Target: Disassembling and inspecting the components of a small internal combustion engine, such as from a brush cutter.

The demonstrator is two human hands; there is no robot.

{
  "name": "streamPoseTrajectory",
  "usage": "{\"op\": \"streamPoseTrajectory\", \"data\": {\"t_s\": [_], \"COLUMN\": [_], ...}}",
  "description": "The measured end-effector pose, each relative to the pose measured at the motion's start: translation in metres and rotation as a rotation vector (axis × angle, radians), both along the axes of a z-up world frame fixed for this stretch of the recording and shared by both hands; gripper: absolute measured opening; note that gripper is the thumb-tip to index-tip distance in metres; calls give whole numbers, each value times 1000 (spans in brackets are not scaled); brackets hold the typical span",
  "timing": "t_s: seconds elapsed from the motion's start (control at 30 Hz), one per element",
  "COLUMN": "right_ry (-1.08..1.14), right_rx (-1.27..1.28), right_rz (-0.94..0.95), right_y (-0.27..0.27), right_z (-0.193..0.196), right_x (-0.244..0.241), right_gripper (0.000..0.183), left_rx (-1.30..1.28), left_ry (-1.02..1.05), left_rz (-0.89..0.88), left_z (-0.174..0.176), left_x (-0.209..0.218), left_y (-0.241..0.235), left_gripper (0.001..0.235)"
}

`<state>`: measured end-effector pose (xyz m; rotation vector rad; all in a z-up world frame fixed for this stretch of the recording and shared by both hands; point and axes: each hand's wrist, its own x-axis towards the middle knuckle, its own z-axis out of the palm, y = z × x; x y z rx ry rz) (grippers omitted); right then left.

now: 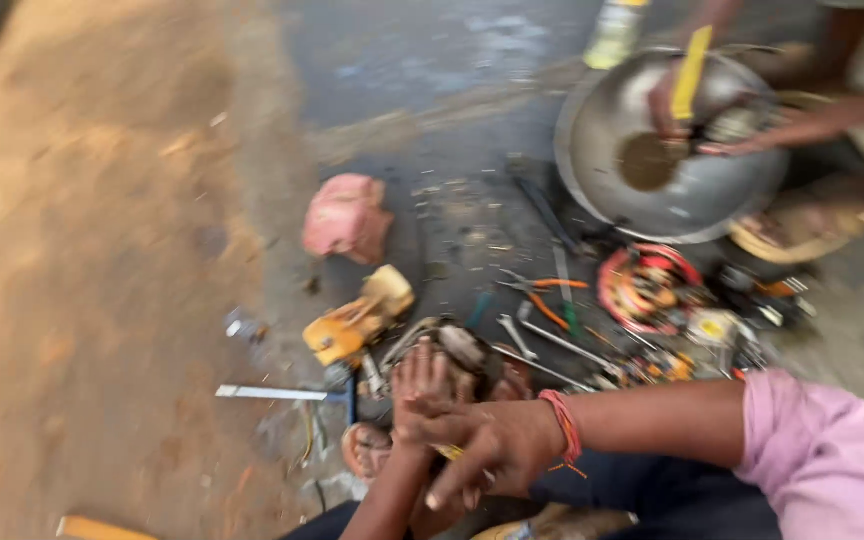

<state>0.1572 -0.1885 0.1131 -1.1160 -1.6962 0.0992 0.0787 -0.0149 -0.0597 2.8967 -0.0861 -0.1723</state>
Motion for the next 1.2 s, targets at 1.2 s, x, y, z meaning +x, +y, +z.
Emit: {"op": "streamPoseTrajectory", "data": {"t_s": [1.2], "right_ry": [768], "right_rx": [-613], "right_rz": [-1300], "right_y": [-37], "right_z": [-104], "right_x": [-28], "right_gripper": [15], "left_rx": [-415], "left_ry": [-156], "left_rz": [467], "left_z": [124], "left_x": [-72], "left_y": [25], "left_gripper": [33]}}
